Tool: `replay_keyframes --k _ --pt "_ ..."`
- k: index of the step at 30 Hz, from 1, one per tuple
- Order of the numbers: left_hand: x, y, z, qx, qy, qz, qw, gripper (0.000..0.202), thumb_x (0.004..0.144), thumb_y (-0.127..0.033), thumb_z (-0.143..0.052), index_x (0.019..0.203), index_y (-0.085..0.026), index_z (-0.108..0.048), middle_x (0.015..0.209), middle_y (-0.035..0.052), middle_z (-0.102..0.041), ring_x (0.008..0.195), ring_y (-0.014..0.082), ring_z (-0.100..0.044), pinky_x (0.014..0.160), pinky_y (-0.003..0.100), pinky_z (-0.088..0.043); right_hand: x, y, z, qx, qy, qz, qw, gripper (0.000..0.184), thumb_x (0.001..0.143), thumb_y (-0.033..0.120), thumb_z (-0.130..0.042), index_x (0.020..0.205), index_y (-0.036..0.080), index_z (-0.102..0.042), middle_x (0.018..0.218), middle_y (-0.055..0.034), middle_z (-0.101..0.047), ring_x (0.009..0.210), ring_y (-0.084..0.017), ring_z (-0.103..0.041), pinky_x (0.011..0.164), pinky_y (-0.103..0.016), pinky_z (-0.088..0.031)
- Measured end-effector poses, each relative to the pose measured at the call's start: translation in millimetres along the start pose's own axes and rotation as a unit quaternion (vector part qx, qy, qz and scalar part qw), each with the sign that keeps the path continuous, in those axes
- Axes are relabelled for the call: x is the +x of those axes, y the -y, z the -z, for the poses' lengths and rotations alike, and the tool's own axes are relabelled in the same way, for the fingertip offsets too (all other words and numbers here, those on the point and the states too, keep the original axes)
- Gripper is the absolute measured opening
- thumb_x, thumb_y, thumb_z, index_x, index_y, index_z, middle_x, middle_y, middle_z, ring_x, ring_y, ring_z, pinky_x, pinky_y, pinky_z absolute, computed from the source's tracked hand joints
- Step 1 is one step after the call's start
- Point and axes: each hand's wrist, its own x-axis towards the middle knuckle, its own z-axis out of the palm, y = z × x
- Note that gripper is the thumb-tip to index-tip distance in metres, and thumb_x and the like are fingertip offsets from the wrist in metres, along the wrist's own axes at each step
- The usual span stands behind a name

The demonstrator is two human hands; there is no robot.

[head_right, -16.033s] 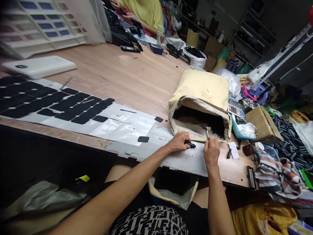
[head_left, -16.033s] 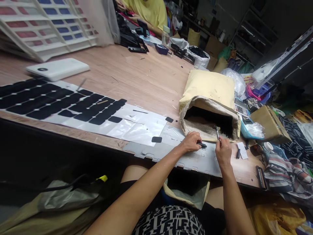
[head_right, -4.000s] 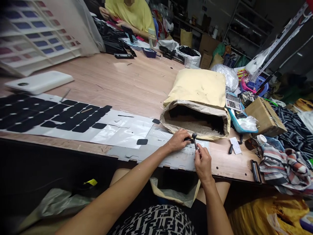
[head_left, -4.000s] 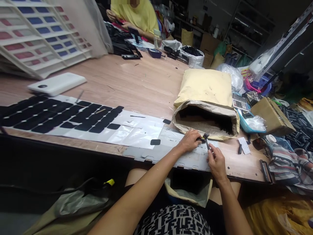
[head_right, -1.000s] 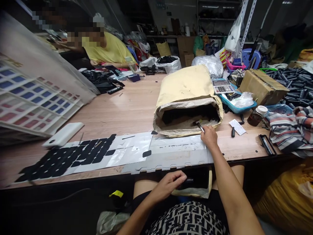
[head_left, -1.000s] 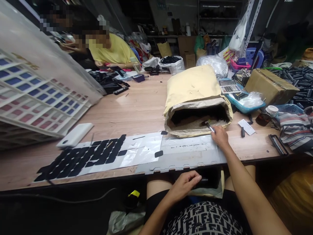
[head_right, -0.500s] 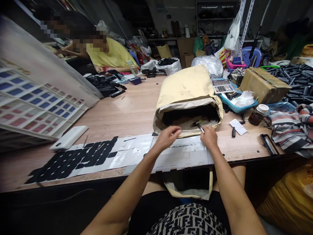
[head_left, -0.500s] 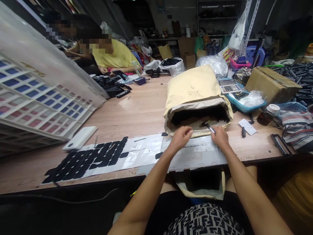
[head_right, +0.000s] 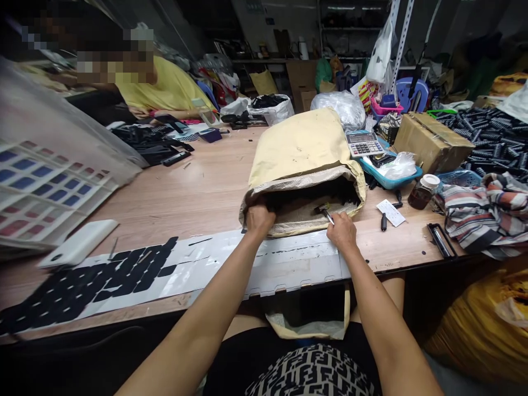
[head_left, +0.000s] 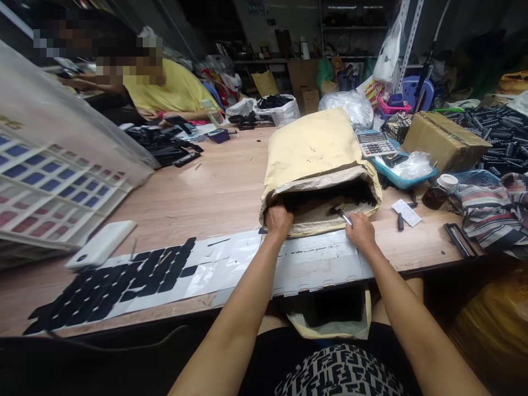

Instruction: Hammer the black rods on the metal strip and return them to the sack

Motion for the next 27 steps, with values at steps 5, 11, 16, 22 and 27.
replay_keyframes --k 5,11,16,22,27 --pt "-59 2 1.2 -0.145 -0.007 -0.195 0.97 0.025 0.084 -0.022 -0.065 0.109 -0.018 -0.068 0.104 0.0094 -0.072 0.099 0.0264 -0.064 0.09 0.038 -0.051 4 -4 -4 0.017 -0.012 -0.003 1.0 0.035 0.09 0.025 -0.055 0.123 0.02 -0.065 0.114 -0.0087 -0.063 0.109 -0.023 -0.056 0.092 -0.03 -0.044" --pt "-97 -7 -20.4 -0.278 0.141 -0.279 0.908 0.017 0.081 -0.021 -0.068 0.098 -0.019 -0.071 0.095 0.0042 -0.069 0.089 0.02 -0.063 0.082 0.032 -0.05 5 -4 -5 0.0 -0.022 -0.033 0.999 0.019 0.09 0.03 -0.059 0.102 0.02 -0.069 0.105 -0.007 -0.064 0.1 -0.021 -0.057 0.087 -0.029 -0.043" --pt "-91 -6 -28.2 -0.307 0.15 -0.267 0.901 0.02 0.081 -0.023 -0.068 0.1 -0.02 -0.074 0.092 0.0037 -0.064 0.088 0.0191 -0.061 0.079 0.031 -0.049 7 -3 8 0.007 -0.004 -0.022 1.0 0.016 0.091 0.026 -0.055 0.094 0.018 -0.068 0.099 -0.0072 -0.063 0.096 -0.02 -0.056 0.082 -0.028 -0.042" --pt "-88 -5 -29.2 -0.337 0.157 -0.235 0.898 0.021 0.076 -0.02 -0.074 0.097 -0.018 -0.075 0.091 0.0032 -0.065 0.089 0.0189 -0.061 0.083 0.032 -0.049 -29 -9 33 0.151 -0.04 0.019 0.988 0.024 0.094 0.034 -0.048 0.1 0.018 -0.065 0.092 -0.0042 -0.064 0.081 -0.017 -0.059 0.075 -0.028 -0.046" --pt "-87 -8 -27.1 -0.321 0.155 -0.231 0.905 0.016 0.075 -0.022 -0.078 0.089 -0.019 -0.072 0.089 0.0029 -0.068 0.087 0.0196 -0.061 0.082 0.034 -0.048 -81 -9 31 0.273 0.025 0.032 0.961 0.046 0.095 0.036 -0.044 0.137 0.019 -0.054 0.085 -0.0007 -0.064 0.063 -0.013 -0.06 0.063 -0.026 -0.051"
